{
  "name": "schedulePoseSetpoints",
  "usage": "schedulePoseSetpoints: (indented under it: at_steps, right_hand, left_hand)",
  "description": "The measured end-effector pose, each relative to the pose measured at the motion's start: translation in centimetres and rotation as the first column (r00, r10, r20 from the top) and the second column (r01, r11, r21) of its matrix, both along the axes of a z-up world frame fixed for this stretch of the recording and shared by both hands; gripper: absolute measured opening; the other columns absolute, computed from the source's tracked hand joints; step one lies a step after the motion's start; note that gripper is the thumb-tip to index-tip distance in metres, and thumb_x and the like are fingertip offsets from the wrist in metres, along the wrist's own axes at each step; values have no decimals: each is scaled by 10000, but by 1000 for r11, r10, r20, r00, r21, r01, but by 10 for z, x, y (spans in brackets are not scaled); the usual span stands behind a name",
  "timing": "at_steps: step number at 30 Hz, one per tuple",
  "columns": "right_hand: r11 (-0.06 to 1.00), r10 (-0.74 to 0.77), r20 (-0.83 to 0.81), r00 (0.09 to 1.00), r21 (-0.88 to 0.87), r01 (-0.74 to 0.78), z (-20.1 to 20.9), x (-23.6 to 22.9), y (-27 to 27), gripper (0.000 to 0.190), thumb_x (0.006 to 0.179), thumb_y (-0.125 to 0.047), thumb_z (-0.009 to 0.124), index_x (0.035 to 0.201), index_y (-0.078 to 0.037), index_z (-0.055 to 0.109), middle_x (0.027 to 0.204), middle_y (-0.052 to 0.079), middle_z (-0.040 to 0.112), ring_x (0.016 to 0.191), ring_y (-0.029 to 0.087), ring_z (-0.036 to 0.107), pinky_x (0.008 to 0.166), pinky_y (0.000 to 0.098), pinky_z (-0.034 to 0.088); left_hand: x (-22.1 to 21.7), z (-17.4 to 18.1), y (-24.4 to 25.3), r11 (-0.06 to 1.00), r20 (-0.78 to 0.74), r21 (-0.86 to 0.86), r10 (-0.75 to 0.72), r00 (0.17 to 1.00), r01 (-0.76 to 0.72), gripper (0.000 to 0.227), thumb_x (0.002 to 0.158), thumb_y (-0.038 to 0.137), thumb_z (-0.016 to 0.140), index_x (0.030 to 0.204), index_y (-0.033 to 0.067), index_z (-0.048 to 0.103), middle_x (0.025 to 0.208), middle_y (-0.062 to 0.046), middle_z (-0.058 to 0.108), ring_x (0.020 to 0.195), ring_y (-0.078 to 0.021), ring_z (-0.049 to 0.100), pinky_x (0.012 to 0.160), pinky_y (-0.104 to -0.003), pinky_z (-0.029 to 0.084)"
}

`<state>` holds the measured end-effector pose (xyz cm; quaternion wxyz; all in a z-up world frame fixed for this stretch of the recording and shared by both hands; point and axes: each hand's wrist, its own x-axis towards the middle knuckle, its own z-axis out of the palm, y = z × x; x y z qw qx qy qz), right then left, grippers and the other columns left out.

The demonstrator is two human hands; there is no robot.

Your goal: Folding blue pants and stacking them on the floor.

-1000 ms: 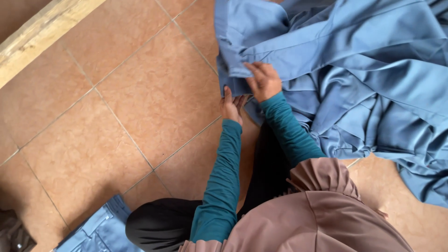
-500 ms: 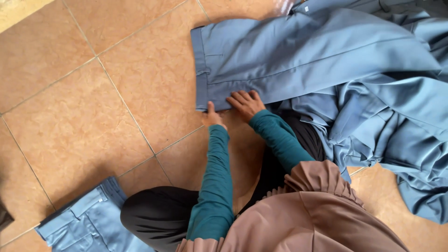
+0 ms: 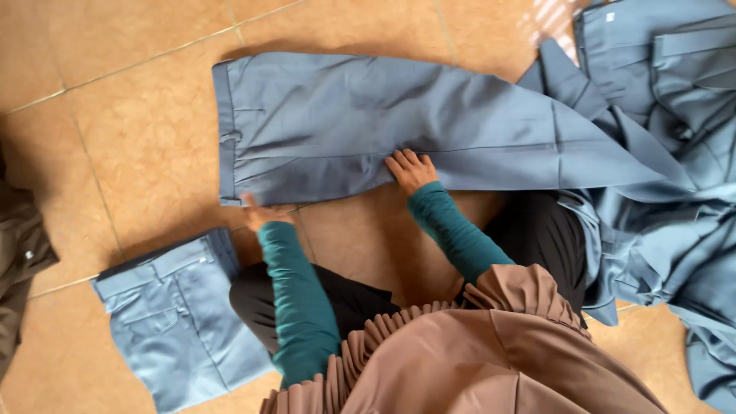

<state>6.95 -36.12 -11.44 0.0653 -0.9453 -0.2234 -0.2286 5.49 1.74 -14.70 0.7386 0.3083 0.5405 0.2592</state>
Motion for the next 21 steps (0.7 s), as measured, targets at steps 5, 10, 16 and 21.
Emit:
schedulePoseSetpoints:
  at_steps: [5, 10, 16, 21]
  right_hand:
    - [998, -13, -86, 996, 61, 18, -8, -2, 29, 378, 860, -177, 589, 1227, -245, 646, 1103, -3, 686, 1115, 211, 627, 802, 393, 487]
    - [999, -9, -91, 996, 53, 13, 22, -14, 16, 488, 792, -175, 630, 1276, -230, 641, 1149, 4, 691, 1127, 221, 630, 780, 383, 497]
    - [994, -100, -43, 994, -50, 98, 59, -29, -39, 598, 787, -155, 655, 1368, -276, 584, 1299, 6, 620, 1249, 204, 550, 865, 374, 463]
    - [987, -138, -138, 981, -107, 123, 56, -42, -60, 655, 710, -124, 718, 1331, -266, 565, 1207, -21, 610, 1191, 194, 555, 878, 408, 445]
  left_hand:
    - [-13, 53, -177, 950, -141, -188, -276, 951, 248, 692, 770, 504, 902, 1269, 118, 615, 1145, -138, 596, 1048, -358, 534, 898, -534, 464]
    - [10, 62, -243, 838, -41, -369, -446, 894, 402, 712, 791, 515, 869, 1239, 2, 659, 1093, -198, 647, 1019, -364, 583, 896, -567, 476]
    - [20, 161, -195, 795, 121, -316, -508, 853, 518, 1034, 874, 585, 755, 1486, -113, 302, 1541, -328, 392, 1388, -568, 399, 1139, -736, 310]
    - [18, 117, -60, 836, 371, -226, -401, 837, 500, 841, 944, 612, 685, 1547, 112, 382, 1558, -261, 424, 1444, -505, 376, 1149, -752, 276]
